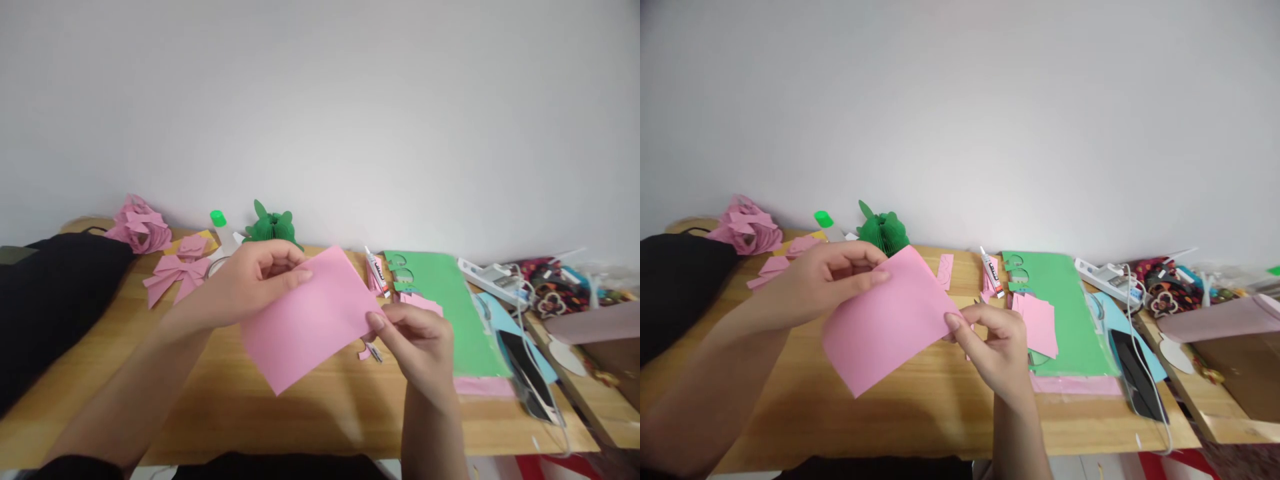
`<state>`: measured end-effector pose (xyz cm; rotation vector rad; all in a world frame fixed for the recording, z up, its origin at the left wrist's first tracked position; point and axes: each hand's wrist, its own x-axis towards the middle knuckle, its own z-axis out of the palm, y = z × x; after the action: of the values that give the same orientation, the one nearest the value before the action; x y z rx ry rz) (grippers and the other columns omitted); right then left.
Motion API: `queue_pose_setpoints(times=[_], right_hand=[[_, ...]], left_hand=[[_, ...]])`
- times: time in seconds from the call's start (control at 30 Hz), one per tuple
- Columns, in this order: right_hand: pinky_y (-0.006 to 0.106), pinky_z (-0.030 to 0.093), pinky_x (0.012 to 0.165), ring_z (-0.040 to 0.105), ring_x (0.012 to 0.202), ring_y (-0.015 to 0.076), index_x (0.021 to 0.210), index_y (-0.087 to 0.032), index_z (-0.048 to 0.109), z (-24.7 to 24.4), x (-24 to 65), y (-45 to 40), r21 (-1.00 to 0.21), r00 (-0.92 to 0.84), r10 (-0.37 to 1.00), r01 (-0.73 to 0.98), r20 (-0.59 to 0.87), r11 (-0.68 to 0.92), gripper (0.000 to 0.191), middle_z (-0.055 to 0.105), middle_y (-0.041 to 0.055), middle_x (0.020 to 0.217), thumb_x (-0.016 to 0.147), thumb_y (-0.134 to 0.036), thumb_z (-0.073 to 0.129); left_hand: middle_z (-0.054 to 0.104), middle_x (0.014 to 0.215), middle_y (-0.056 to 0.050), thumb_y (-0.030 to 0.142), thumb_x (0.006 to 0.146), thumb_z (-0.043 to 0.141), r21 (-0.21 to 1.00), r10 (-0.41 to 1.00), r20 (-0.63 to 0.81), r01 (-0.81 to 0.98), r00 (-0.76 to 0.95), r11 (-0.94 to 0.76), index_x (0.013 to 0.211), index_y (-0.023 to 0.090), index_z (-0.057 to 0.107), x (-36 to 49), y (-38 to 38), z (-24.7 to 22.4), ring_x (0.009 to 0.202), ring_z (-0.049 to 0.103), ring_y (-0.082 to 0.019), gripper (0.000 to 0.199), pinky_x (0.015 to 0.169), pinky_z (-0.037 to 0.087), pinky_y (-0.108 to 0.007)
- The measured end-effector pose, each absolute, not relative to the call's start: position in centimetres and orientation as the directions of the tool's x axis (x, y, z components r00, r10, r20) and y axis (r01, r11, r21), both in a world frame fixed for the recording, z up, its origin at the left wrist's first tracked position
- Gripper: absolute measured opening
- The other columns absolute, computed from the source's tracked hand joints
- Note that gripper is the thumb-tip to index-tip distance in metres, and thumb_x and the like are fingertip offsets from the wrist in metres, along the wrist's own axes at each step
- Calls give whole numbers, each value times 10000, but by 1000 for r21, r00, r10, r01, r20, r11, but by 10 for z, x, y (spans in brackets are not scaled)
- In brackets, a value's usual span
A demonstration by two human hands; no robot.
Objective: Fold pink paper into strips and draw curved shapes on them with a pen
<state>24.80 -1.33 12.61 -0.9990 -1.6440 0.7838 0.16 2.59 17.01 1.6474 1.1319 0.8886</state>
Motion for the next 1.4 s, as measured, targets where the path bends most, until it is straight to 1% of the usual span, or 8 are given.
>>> queue_pose_setpoints(times=[0.1, 0.33, 0.63, 0.8, 0.97, 1.1, 1.23, 1.4], right_hand=[[172, 500, 401, 640, 472, 105, 699, -223, 718, 121, 250, -16, -884, -97, 904, 188, 417, 428, 174, 713, -27, 585, 859, -164, 682], [184, 518, 423, 640, 469, 108, 699, -216, 711, 116, 256, -20, -862, -58, 889, 219, 455, 456, 174, 698, -28, 579, 845, -125, 685], [169, 505, 464, 636, 520, 89, 735, -223, 707, 114, 258, -19, -736, -99, 806, 356, 584, 576, 176, 706, -40, 615, 822, -71, 692], [192, 503, 459, 640, 519, 103, 744, -225, 714, 112, 256, -20, -729, -71, 794, 353, 604, 587, 168, 710, -32, 616, 823, -78, 690], [223, 511, 471, 643, 524, 120, 739, -225, 718, 108, 261, -22, -762, -59, 815, 320, 577, 563, 168, 702, -24, 608, 833, -91, 682], [224, 513, 486, 641, 529, 116, 759, -229, 718, 107, 264, -23, -762, -86, 810, 294, 580, 577, 168, 703, -30, 609, 831, -81, 684], [220, 510, 493, 634, 524, 112, 750, -234, 725, 107, 266, -24, -757, -73, 809, 313, 583, 574, 180, 701, -33, 598, 835, -81, 682], [230, 492, 460, 626, 497, 123, 750, -241, 739, 107, 267, -25, -754, -56, 813, 343, 580, 561, 160, 703, -25, 588, 829, -110, 692]], left_hand=[[665, 735, 27, 355, 818, 661, 965, 936, 16, 239, 351, -106, 803, 187, 669, 3, 27, 169, 647, 583, -78, 169, 530, 429, -131], [643, 674, 33, 345, 776, 685, 987, 966, -7, 157, 259, -35, 759, 171, 654, 1, 29, 162, 572, 542, -58, 177, 486, 391, -128], [671, 712, 12, 363, 765, 683, 971, 967, 49, 216, 248, -104, 753, 173, 653, 1, 30, 166, 641, 586, -87, 193, 539, 437, -153], [667, 706, 10, 373, 787, 664, 962, 963, 95, 227, 254, -154, 764, 183, 652, 3, 29, 169, 633, 586, -98, 192, 525, 431, -169], [715, 797, -2, 372, 774, 678, 961, 906, 41, 231, 422, -151, 838, 194, 694, 3, 34, 172, 710, 644, -124, 190, 584, 473, -192], [709, 736, -9, 385, 799, 663, 952, 836, 5, 252, 549, -171, 778, 178, 733, 1, 39, 172, 635, 612, -107, 219, 542, 443, -186], [744, 753, -31, 329, 727, 725, 979, 880, 14, 174, 475, -110, 751, 174, 749, 0, 40, 172, 668, 640, -113, 159, 573, 478, -184], [752, 732, -22, 323, 692, 739, 980, 922, 8, 179, 388, -84, 722, 191, 753, 3, 37, 174, 658, 661, -135, 136, 565, 495, -199]])
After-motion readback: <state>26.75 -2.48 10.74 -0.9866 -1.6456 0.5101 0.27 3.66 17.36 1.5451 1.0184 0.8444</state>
